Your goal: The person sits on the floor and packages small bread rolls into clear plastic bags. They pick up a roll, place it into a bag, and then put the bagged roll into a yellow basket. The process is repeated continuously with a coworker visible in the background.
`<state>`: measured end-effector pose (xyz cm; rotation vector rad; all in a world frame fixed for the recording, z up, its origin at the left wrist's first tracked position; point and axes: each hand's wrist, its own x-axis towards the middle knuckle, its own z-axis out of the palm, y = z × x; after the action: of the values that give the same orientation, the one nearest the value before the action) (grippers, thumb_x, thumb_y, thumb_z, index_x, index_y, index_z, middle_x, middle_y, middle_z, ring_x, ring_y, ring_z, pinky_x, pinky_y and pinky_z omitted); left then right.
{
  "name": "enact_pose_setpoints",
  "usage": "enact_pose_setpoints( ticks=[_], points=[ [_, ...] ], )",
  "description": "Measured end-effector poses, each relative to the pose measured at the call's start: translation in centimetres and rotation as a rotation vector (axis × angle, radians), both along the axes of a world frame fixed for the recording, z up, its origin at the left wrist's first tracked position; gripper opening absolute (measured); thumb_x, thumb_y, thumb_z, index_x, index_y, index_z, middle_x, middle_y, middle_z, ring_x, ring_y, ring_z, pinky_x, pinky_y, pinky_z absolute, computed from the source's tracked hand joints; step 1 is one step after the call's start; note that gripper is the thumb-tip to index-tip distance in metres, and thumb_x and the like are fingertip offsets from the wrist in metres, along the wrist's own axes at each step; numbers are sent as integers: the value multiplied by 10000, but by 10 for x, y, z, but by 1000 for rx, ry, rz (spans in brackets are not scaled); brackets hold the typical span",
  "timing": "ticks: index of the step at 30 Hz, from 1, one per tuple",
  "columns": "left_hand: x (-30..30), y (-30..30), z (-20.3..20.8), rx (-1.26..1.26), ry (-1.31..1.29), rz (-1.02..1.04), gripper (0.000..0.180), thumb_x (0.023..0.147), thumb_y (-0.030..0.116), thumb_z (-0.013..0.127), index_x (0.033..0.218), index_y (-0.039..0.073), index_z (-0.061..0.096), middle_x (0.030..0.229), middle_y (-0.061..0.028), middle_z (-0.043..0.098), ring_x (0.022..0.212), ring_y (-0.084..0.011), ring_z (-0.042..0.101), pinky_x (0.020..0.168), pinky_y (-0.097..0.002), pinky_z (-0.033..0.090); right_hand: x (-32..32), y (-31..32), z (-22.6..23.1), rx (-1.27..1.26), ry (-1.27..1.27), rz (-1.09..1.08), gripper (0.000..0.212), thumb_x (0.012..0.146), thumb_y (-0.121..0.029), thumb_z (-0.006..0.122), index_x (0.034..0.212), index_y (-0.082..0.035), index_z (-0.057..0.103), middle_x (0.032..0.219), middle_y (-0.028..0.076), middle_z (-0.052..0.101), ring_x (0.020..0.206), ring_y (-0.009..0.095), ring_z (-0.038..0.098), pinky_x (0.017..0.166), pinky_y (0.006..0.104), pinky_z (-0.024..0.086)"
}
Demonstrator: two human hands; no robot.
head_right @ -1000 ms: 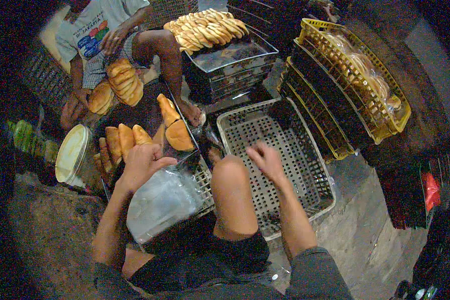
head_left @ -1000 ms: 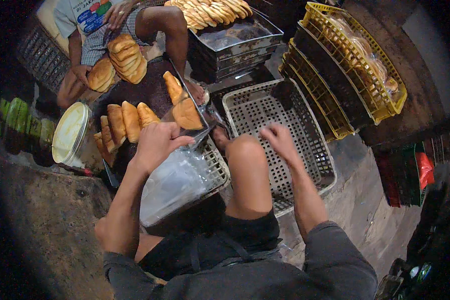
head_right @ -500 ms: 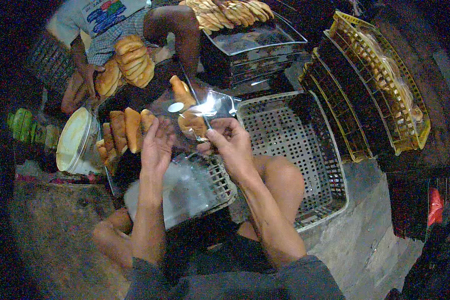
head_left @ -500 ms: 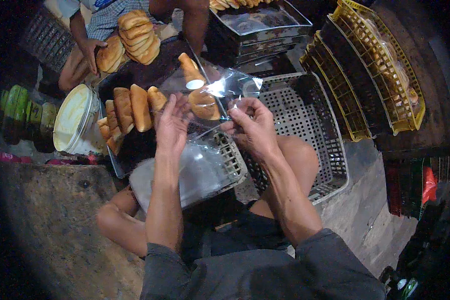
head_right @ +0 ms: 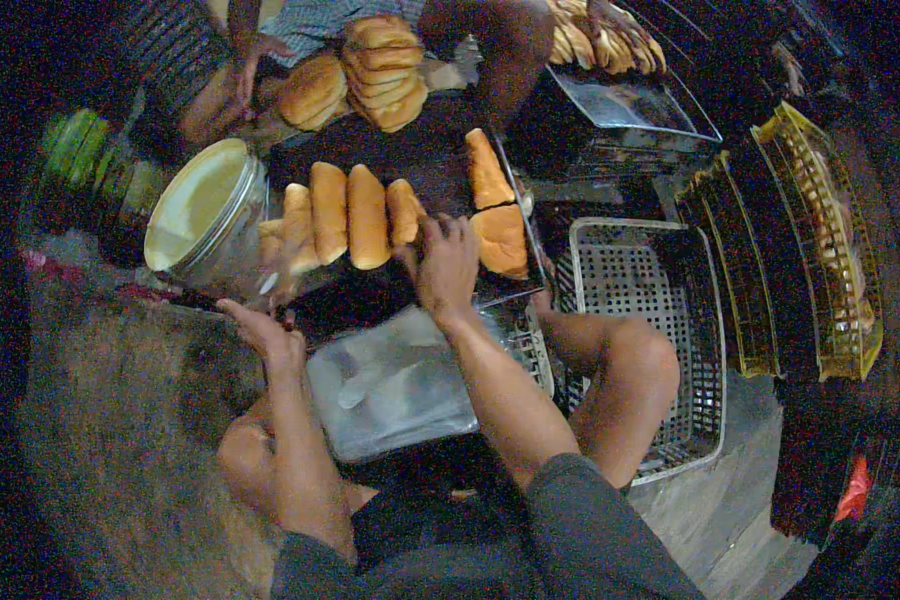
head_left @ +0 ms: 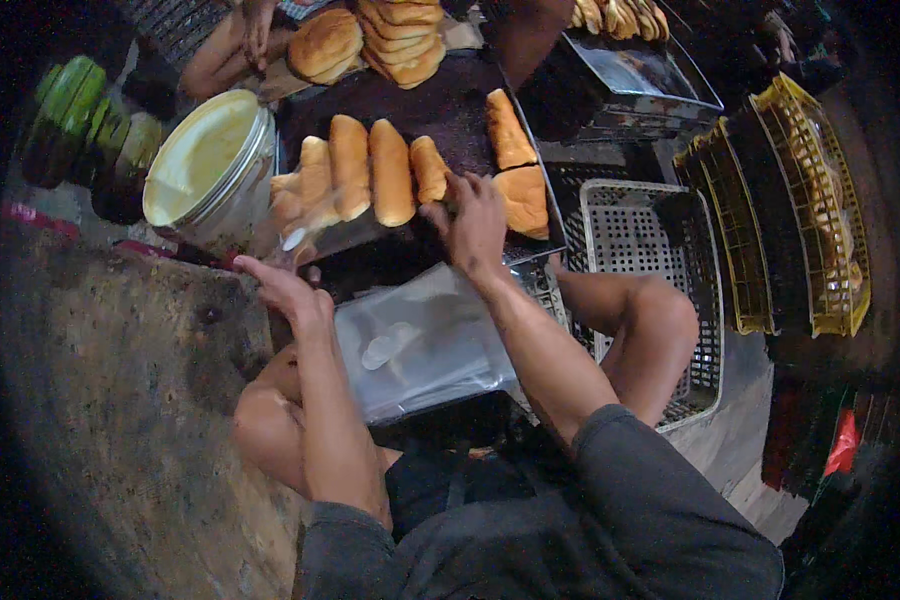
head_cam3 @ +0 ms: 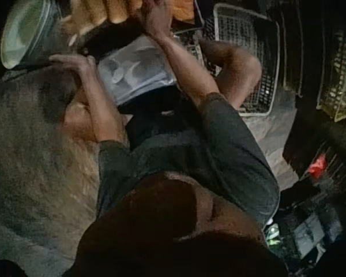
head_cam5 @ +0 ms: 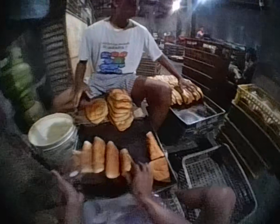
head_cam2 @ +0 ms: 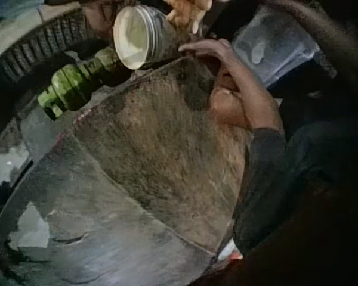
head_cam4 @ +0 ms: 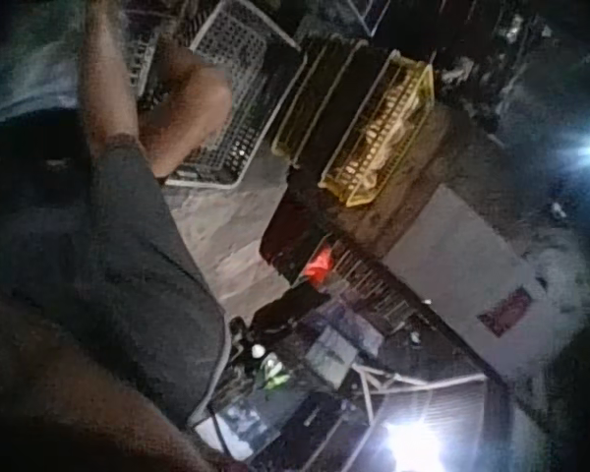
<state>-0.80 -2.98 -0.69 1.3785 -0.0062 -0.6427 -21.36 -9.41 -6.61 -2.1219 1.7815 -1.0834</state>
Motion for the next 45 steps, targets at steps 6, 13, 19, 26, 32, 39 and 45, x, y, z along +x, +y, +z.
enact_pose_setpoints(
  ticks=[6, 13, 19, 26, 32, 39, 45],
  points=[
    [17, -15, -30, -152, -151, -155, 807, 938, 628, 284, 1276, -90, 428, 1237, -191, 539, 1051, -287, 592, 700, -402, 571, -51, -16, 75, 459, -452, 214, 285, 812, -199, 622, 949, 48, 661, 826, 133, 683, 776, 176, 639, 752, 296, 476],
    [-32, -8, 4, -212, -169, -220, 765, 935, 621, 318, 1317, -40, 374, 1260, -205, 507, 1071, -352, 575, 728, -450, 579, -127, 51, 170, 564, -1054, 217, 493, 847, -150, 587, 1298, 11, 468, 1056, 129, 630, 958, 171, 590, 837, 325, 471],
    [-100, 25, 34, -387, -8, -412, 691, 926, 623, 352, 1263, 25, 438, 1214, -198, 531, 1049, -352, 581, 788, -423, 567, -110, 59, 159, 452, -897, 365, 590, 854, -221, 631, 1328, 42, 399, 985, 152, 624, 902, 173, 592, 804, 293, 476],
    [-153, 37, 47, -467, 252, -634, 648, 896, 563, 507, 1323, 78, 446, 1263, -134, 537, 1091, -253, 573, 834, -379, 536, -98, 107, 172, -21, -707, 271, 431, 873, -170, 597, 1238, -2, 440, 1102, 199, 607, 1126, 317, 559, 977, 405, 426],
    [-171, 20, 19, -434, 431, -688, 625, 863, 501, 592, 1299, 73, 466, 1255, -94, 553, 1114, -250, 563, 919, -401, 485, -119, 96, 192, -364, 177, 306, 472, 765, -230, 664, 1190, -88, 514, 1380, 142, 418, 1347, 402, 273, 1087, 612, 171],
    [-218, -5, 45, 151, -731, -1390, 445, 874, 430, 609, 894, -13, 656, 825, -103, 648, 748, -176, 614, 680, -330, 466, -235, 7, 88, 387, 173, -82, 687, 735, -258, 676, 1309, -50, 361, 1007, 214, 643, 929, 421, 612, 812, 524, 485],
    [-150, 80, 14, 1022, -1138, -1577, 624, 801, 561, 626, 544, -7, 624, 527, -163, 577, 549, -327, 611, 571, -439, 452, -288, -22, -119, 800, 126, -353, 690, 845, -337, 606, 1330, 31, 282, 1054, 289, 610, 990, 445, 590, 854, 516, 459]
  ],
)
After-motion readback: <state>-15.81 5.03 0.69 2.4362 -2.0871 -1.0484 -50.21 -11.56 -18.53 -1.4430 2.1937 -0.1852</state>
